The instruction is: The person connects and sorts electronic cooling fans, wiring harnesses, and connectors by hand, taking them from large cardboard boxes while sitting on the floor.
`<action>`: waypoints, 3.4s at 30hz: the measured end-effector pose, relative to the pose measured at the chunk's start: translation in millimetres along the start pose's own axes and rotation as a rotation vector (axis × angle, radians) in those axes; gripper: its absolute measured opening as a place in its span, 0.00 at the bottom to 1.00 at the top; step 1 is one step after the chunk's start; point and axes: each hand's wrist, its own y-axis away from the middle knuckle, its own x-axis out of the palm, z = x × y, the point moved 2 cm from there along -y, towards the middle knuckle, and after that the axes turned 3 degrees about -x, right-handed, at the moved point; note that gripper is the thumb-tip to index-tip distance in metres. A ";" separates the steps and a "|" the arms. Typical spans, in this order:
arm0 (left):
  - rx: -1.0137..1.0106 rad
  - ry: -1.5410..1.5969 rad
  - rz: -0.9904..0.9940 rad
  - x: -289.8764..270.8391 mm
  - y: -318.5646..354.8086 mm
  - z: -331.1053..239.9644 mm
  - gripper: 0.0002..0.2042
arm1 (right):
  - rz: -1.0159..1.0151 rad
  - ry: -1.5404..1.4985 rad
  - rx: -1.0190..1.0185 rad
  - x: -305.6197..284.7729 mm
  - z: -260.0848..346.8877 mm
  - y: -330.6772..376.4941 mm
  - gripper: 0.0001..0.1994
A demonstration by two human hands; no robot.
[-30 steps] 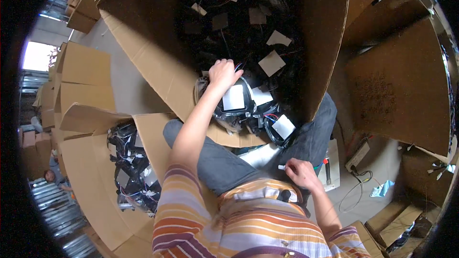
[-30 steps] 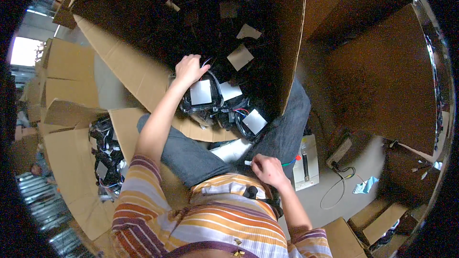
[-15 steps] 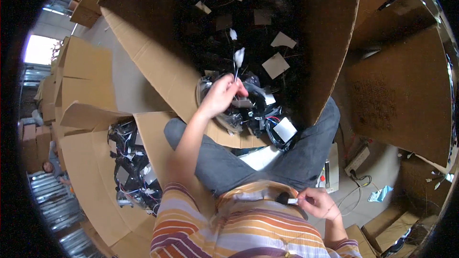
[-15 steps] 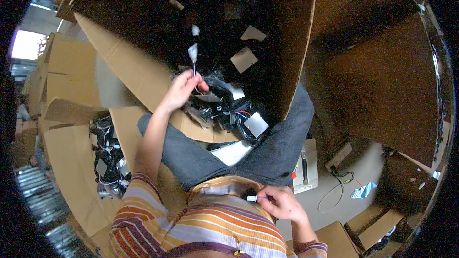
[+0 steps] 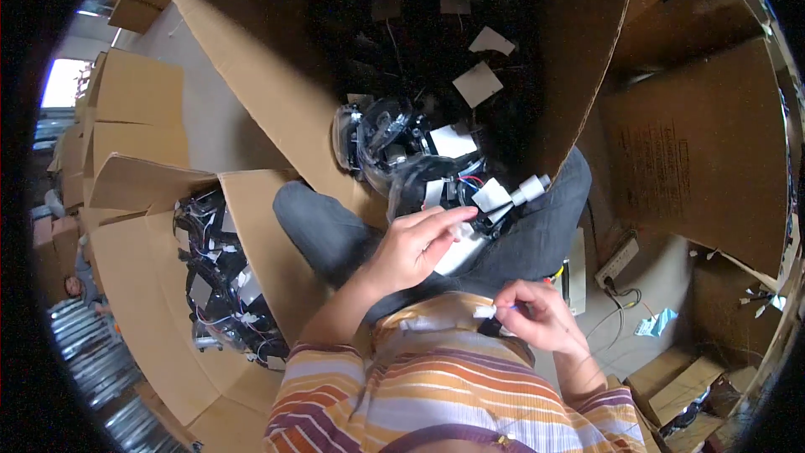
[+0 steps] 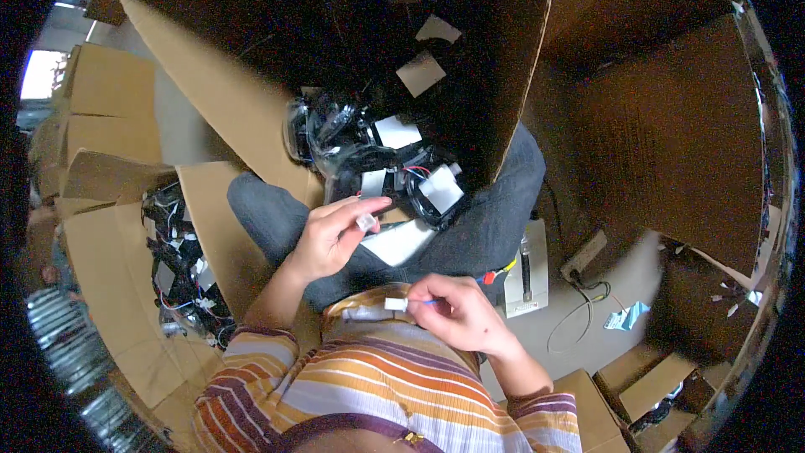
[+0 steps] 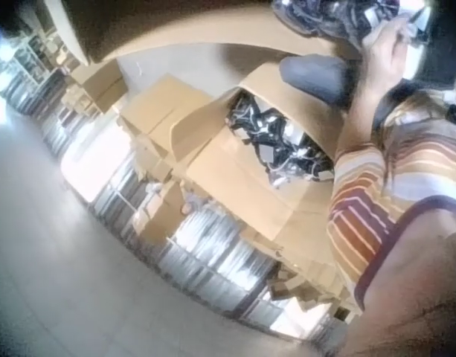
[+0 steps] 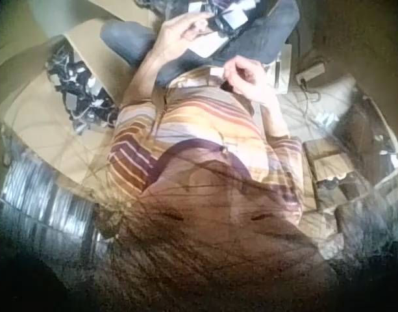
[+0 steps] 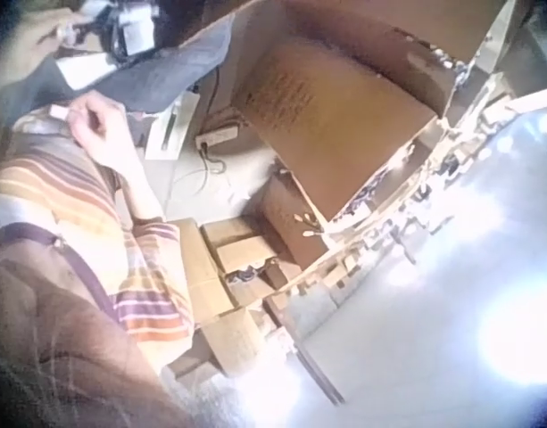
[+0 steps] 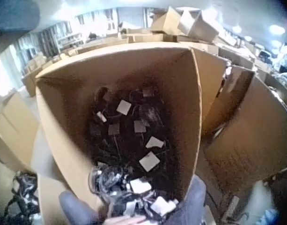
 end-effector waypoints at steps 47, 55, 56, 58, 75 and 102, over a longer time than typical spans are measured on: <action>-0.305 0.460 0.213 9.7 23.1 1.2 0.06 | -0.295 -0.036 -0.158 -33.2 1.2 16.8 0.01; -0.201 0.405 0.212 8.6 26.0 8.3 0.09 | -0.254 -0.153 -0.090 -30.3 1.9 10.8 0.02; -0.202 0.406 0.216 9.0 26.1 8.3 0.09 | -0.232 -0.164 -0.077 -29.8 1.8 10.1 0.02; -0.171 0.383 0.204 7.9 26.5 8.9 0.10 | -0.229 -0.185 -0.051 -30.0 1.2 10.1 0.02; -0.198 0.283 0.290 3.4 16.2 5.6 0.08 | -0.261 0.208 -0.084 -28.4 6.0 2.4 0.03; -0.730 -1.669 -0.378 -218.9 218.2 -12.1 0.19 | -0.119 0.073 -0.006 -27.2 -29.5 11.0 0.03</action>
